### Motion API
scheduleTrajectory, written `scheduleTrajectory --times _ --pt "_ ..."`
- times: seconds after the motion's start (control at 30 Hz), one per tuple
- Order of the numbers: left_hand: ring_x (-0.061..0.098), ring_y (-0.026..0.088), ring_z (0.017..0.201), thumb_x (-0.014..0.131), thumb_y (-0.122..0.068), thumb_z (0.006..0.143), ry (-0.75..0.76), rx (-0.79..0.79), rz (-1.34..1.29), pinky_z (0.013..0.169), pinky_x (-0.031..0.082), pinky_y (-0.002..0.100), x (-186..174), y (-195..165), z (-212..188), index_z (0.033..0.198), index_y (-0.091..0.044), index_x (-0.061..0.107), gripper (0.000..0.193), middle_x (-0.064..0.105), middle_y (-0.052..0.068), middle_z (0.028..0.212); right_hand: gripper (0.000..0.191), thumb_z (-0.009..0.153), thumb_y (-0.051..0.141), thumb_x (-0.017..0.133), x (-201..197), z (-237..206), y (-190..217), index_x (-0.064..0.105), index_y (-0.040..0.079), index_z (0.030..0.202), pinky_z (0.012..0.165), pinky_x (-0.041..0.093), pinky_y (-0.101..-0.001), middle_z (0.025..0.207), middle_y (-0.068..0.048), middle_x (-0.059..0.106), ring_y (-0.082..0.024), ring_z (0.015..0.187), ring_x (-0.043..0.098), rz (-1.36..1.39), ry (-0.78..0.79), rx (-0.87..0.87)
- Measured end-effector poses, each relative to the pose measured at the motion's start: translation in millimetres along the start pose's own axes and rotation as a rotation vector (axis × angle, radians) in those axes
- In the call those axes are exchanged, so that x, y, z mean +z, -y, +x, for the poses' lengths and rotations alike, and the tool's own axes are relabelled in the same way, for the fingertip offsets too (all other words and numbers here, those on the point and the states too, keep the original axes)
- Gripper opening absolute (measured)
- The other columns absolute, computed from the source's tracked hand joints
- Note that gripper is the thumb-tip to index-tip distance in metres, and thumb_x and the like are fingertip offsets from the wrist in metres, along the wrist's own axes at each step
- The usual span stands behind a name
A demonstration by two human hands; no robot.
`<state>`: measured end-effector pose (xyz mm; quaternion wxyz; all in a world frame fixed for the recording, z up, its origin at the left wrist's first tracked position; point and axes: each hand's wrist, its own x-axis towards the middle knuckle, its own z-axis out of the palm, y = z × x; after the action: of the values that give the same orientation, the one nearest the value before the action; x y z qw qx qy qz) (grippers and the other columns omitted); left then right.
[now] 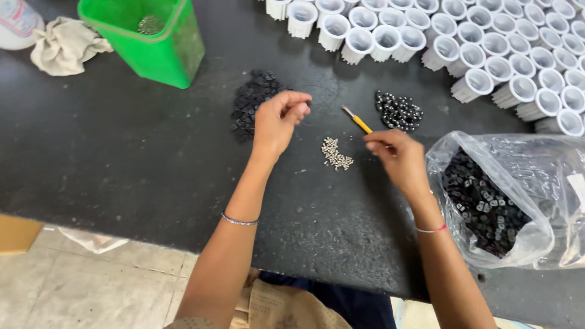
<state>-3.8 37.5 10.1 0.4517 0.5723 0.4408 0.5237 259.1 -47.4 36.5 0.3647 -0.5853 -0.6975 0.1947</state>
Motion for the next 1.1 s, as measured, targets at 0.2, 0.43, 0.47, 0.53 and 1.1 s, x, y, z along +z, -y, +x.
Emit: scheduleTrajectory --times 0.2,0.43,0.47,0.53,1.1 --pt "0.064 0.005 0.076 0.066 -0.004 0.097 0.095 -0.072 -0.047 0.072 0.055 0.022 26 16 -12 0.112 -0.003 0.074 0.017 0.076 0.001 0.090 0.020 0.086 0.011 0.077 11 -2 11 0.077 0.009 0.105 0.082 0.055 -0.0355 0.105 -0.008 0.074 -0.026 0.095 0.072 0.001 0.154 -0.123" --pt "0.072 0.016 0.096 0.058 -0.004 0.104 -0.050 0.108 0.064 0.086 0.056 0.030 53 21 -29 0.110 -0.002 0.063 0.008 0.076 0.007 0.103 0.042 0.073 0.015 0.084 5 -9 15 0.073 0.003 0.112 0.084 0.052 -0.0394 0.111 -0.013 0.069 -0.034 0.100 0.067 -0.007 0.189 -0.239" --pt "0.073 0.017 0.097 0.056 -0.004 0.106 -0.030 0.149 0.119 0.086 0.056 0.031 56 20 -31 0.110 -0.003 0.062 0.008 0.076 0.008 0.105 0.039 0.074 0.015 0.083 8 -13 15 0.074 0.004 0.110 0.083 0.053 -0.0395 0.108 -0.013 0.069 -0.034 0.098 0.067 -0.006 0.171 -0.210" --pt "0.074 0.021 0.100 0.053 -0.004 0.107 0.026 0.224 0.175 0.087 0.056 0.033 63 18 -32 0.111 -0.003 0.059 0.008 0.076 0.010 0.107 0.033 0.077 0.015 0.080 21 -16 15 0.075 0.005 0.108 0.081 0.053 -0.0397 0.102 -0.011 0.069 -0.032 0.094 0.068 -0.002 0.126 -0.153" --pt "0.076 0.019 0.092 0.050 -0.006 0.107 0.049 0.034 0.062 0.082 0.059 0.032 101 24 -41 0.109 -0.004 0.057 0.008 0.076 0.009 0.101 0.018 0.092 -0.001 0.067 31 -1 -3 0.073 0.003 0.109 0.069 0.058 -0.0313 0.095 -0.010 0.074 -0.020 0.076 0.073 0.216 -0.036 -0.027"
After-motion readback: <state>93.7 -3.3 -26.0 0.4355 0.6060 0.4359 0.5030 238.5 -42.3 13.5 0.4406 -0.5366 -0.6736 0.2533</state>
